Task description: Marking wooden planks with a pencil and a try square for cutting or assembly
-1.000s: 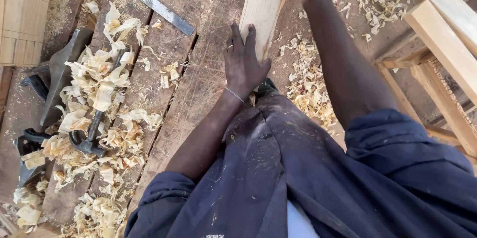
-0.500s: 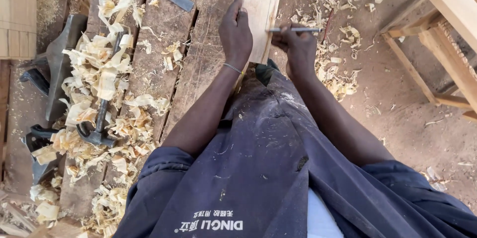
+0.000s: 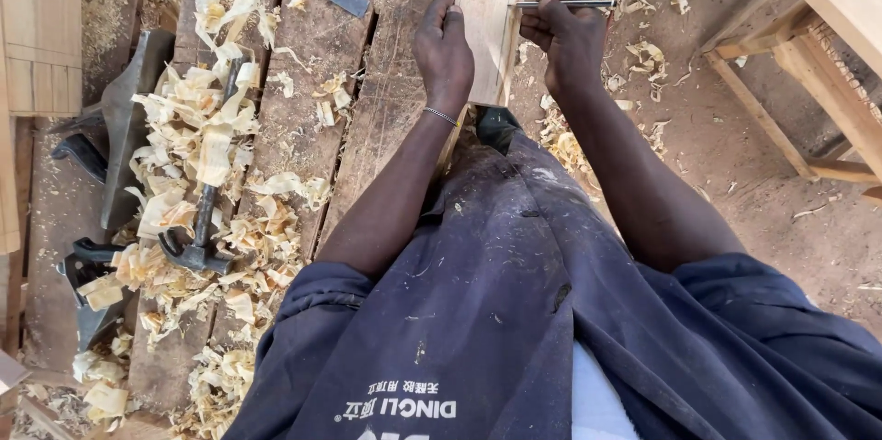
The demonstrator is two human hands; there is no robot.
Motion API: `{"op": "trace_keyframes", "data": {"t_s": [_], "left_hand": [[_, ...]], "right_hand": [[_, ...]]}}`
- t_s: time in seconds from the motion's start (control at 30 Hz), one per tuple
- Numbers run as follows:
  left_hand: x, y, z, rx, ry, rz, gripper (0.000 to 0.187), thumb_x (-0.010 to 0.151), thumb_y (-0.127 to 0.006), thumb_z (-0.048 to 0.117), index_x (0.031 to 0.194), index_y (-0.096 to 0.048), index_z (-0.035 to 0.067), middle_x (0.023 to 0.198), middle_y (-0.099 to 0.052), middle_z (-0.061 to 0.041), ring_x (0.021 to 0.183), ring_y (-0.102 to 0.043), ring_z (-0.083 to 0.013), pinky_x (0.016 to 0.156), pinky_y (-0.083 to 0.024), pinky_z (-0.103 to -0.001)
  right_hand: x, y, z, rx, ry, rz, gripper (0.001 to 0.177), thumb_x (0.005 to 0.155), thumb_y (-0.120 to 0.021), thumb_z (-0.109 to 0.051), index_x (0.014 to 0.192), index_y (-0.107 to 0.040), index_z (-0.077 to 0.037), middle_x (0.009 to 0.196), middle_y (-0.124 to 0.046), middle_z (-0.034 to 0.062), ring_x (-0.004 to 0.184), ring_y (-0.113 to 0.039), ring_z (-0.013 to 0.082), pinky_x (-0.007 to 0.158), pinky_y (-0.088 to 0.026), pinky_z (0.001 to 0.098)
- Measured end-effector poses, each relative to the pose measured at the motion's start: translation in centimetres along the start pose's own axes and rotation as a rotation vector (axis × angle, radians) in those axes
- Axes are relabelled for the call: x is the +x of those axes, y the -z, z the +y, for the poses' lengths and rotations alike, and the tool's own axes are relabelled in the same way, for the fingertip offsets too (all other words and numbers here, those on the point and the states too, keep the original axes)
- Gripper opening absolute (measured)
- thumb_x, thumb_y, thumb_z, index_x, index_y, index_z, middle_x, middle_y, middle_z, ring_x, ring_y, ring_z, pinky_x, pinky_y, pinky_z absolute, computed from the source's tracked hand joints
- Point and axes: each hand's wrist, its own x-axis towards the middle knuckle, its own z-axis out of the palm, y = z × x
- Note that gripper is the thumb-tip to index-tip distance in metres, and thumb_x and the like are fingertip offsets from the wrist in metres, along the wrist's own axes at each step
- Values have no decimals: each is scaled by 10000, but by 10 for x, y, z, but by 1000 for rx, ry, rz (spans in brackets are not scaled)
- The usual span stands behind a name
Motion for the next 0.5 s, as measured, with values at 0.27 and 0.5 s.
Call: {"op": "trace_keyframes", "data": {"t_s": [0.27, 0.5], "left_hand": [[2, 1, -3, -82, 64, 32, 342, 1029, -537, 105, 1351, -638, 54, 1463, -618, -162, 1423, -556, -336, 1180, -506, -467], [-1, 6, 9, -29, 66, -1, 395, 1014, -509, 172, 1372, -620, 45, 1454, -629, -174, 1379, -597, -331, 1127, -540, -465]], "right_hand": [[-113, 15, 6, -425, -249, 1, 113, 954, -606, -140, 985, -688, -68, 838, -620, 27, 664, -482, 89, 584, -404, 200], [-126, 39, 21, -29, -333, -31, 56, 966, -675, -50, 936, -679, -2, 887, -730, 177, 790, -734, 252, 793, -654, 332]]}}
